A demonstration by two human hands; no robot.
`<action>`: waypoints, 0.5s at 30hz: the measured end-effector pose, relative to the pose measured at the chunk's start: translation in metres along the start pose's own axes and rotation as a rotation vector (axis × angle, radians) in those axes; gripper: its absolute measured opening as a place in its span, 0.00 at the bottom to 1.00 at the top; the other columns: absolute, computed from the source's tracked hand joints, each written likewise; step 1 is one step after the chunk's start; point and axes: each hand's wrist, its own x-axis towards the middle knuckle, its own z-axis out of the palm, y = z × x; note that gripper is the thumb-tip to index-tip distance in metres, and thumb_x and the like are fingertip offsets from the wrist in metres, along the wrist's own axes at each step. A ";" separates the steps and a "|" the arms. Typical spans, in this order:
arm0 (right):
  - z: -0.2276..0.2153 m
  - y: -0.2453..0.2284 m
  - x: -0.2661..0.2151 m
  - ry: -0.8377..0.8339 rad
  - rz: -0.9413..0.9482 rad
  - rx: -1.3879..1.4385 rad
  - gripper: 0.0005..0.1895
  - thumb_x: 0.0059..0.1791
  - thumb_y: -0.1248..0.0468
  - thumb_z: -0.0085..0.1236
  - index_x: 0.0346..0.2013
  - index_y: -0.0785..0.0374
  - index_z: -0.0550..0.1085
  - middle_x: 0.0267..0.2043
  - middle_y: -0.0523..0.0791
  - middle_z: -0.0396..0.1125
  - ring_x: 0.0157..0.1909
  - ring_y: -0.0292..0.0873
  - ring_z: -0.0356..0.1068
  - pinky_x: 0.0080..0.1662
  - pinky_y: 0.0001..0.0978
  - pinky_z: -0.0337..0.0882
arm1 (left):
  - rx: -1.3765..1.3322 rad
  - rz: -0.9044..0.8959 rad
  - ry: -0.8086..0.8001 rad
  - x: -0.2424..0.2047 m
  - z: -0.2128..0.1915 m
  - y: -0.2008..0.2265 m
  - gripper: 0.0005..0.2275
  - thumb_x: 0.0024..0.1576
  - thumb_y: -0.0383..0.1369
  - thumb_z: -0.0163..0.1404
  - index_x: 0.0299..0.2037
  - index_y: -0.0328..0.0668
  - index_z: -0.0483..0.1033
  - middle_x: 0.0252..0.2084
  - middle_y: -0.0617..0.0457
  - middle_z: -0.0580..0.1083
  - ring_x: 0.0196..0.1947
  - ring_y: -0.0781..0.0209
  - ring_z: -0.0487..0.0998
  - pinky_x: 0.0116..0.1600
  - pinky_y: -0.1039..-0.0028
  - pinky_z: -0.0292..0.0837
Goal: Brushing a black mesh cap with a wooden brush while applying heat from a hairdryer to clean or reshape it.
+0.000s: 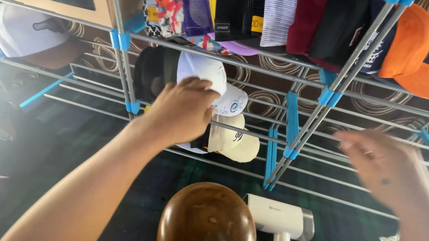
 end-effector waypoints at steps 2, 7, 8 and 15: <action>0.033 0.006 -0.013 0.068 -0.324 0.036 0.15 0.53 0.56 0.50 0.51 0.42 0.80 0.49 0.35 0.78 0.50 0.40 0.77 0.53 0.37 0.73 | -0.122 0.078 0.071 -0.037 0.007 -0.002 0.17 0.64 0.35 0.42 0.62 0.41 0.71 0.68 0.46 0.67 0.69 0.46 0.64 0.66 0.44 0.61; 0.072 -0.030 -0.083 0.093 -0.724 0.249 0.13 0.53 0.63 0.50 0.48 0.54 0.81 0.42 0.38 0.79 0.43 0.40 0.79 0.44 0.35 0.75 | -0.403 0.150 0.077 -0.144 0.042 0.000 0.19 0.64 0.39 0.42 0.62 0.44 0.73 0.62 0.52 0.74 0.63 0.51 0.71 0.60 0.53 0.66; 0.077 -0.040 -0.099 0.121 -0.754 0.289 0.12 0.53 0.63 0.50 0.46 0.57 0.81 0.40 0.40 0.77 0.42 0.41 0.77 0.44 0.34 0.74 | -0.473 0.153 0.167 -0.165 0.058 -0.002 0.19 0.64 0.40 0.42 0.61 0.42 0.74 0.61 0.50 0.75 0.62 0.50 0.72 0.61 0.55 0.67; 0.112 -0.127 -0.198 0.111 -0.912 0.496 0.07 0.52 0.70 0.53 0.41 0.67 0.79 0.39 0.45 0.75 0.44 0.43 0.75 0.50 0.34 0.72 | -0.752 0.098 0.433 -0.291 0.124 -0.004 0.15 0.64 0.35 0.47 0.57 0.36 0.75 0.56 0.43 0.76 0.57 0.50 0.78 0.61 0.63 0.73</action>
